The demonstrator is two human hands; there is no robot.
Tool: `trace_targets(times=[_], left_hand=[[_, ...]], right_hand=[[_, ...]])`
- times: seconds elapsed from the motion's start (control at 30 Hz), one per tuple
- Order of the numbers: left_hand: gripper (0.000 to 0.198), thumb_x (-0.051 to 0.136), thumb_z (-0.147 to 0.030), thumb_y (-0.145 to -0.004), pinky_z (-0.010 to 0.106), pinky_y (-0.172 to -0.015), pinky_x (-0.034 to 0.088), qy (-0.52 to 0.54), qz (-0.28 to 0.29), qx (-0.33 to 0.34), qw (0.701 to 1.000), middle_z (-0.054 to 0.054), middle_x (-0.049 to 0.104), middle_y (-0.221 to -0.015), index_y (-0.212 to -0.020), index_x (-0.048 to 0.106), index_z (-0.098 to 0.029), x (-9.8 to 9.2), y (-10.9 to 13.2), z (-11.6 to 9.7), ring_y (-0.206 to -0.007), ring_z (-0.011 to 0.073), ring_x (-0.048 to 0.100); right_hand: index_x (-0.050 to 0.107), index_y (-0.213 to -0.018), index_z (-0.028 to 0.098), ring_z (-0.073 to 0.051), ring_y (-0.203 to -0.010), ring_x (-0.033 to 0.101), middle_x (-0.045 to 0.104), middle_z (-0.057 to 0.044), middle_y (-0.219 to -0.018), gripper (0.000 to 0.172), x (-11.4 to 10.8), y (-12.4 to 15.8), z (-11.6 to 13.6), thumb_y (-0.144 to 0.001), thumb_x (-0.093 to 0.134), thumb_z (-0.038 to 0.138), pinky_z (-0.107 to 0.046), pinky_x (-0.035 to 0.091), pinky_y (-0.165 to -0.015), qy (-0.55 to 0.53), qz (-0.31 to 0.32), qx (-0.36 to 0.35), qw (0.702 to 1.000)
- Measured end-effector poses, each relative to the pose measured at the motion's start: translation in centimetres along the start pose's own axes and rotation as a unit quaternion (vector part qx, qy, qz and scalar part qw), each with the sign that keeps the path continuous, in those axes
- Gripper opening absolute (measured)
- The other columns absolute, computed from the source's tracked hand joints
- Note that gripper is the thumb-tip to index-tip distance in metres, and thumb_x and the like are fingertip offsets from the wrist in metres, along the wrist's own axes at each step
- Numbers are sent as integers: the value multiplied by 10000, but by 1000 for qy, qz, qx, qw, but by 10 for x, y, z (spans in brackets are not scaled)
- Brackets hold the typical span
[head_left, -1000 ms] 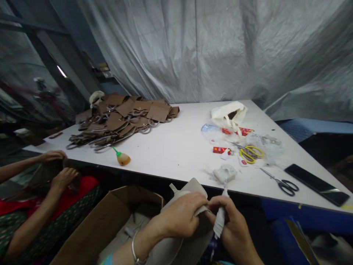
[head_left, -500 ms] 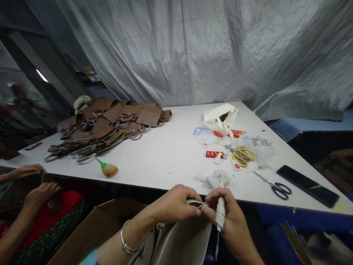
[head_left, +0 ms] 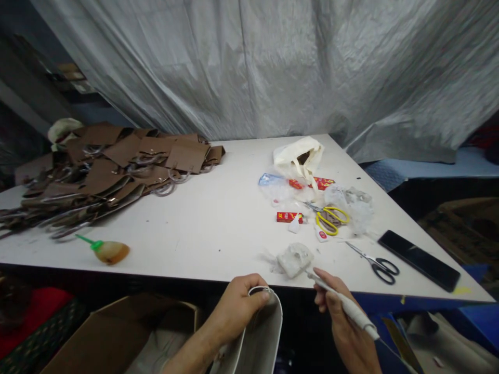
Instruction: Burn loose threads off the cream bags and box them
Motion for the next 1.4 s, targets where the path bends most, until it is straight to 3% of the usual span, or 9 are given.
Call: trace_targets(times=[0.13,0.23,0.37,0.6,0.8,0.87,1.07,1.27,1.4], left_hand=[[179,616,-325,-741,298,-696,411,-38,-58,-7,998,-13,623,-656,-713,697,-168,-4,-25,-4,-702,186,557],[179,632,-328,-712,299,-683,411,-41,-60,-31,997,-10,622,-634,-692,712,-169,2,-45,2,-685,191,561],[159,649,-306,-691,288,-677,412,-42,-42,-48,997,-5,654,-649,-702,739,-176,13,-60,9,-691,193,579],[154,664,-311,-699,278,-659,389,-55,17,-74,996,-15,623,-652,-721,724,-172,20,-66,6,-687,182,546],[130,666,-296,-722,266,-623,362,-61,37,-73,995,-34,585,-649,-724,711,-174,25,-70,10,-659,157,504],[113,671,-279,-718,262,-619,360,-53,42,-71,995,-41,578,-642,-727,714,-176,27,-72,11,-646,150,497],[100,687,-272,-697,264,-629,374,-37,41,-86,995,-36,590,-633,-709,710,-176,27,-73,14,-651,154,509],[112,685,-269,-691,260,-591,354,-31,50,-99,993,-42,573,-599,-726,723,-169,28,-72,14,-606,143,484],[99,677,-245,-690,253,-585,338,-23,66,-94,993,-42,566,-602,-724,721,-163,33,-71,14,-607,135,474]], right_hand=[[680,-1153,221,-188,-768,708,726,-28,-855,376,-10,-21,-13,-1027,547,550,-274,585,-712,41,-44,54,997],[662,-1072,221,-196,-780,712,726,-23,-861,346,-5,-34,-17,-1025,549,545,-288,580,-738,57,-35,52,996],[661,-967,223,-201,-801,708,707,-10,-819,312,9,-45,-17,-1050,522,489,-285,554,-740,75,3,12,997],[664,-950,225,-177,-763,687,699,-9,-827,217,21,-57,-9,-1066,532,352,-265,544,-719,97,27,-61,993],[670,-976,220,-202,-735,690,721,-27,-818,124,32,-58,6,-1046,575,258,-314,523,-704,195,64,-198,959],[666,-972,219,-206,-718,681,714,-27,-805,118,35,-58,7,-1044,582,260,-322,513,-692,214,74,-214,950],[662,-986,221,-190,-790,678,706,-26,-857,146,31,-64,-6,-1060,548,274,-292,518,-739,154,76,-114,979],[672,-931,230,-169,-736,666,691,4,-779,224,20,-57,-13,-1061,538,355,-253,507,-707,79,31,-26,996],[667,-893,226,-147,-645,632,667,20,-689,321,34,-51,-20,-1082,489,415,-221,479,-614,-23,77,51,995]])
Point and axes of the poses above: each hand's wrist, its own y-axis away from the middle knuckle, its own x-axis out of the palm, z = x × y, the point moved 6 cm from there along -y, towards the middle knuckle
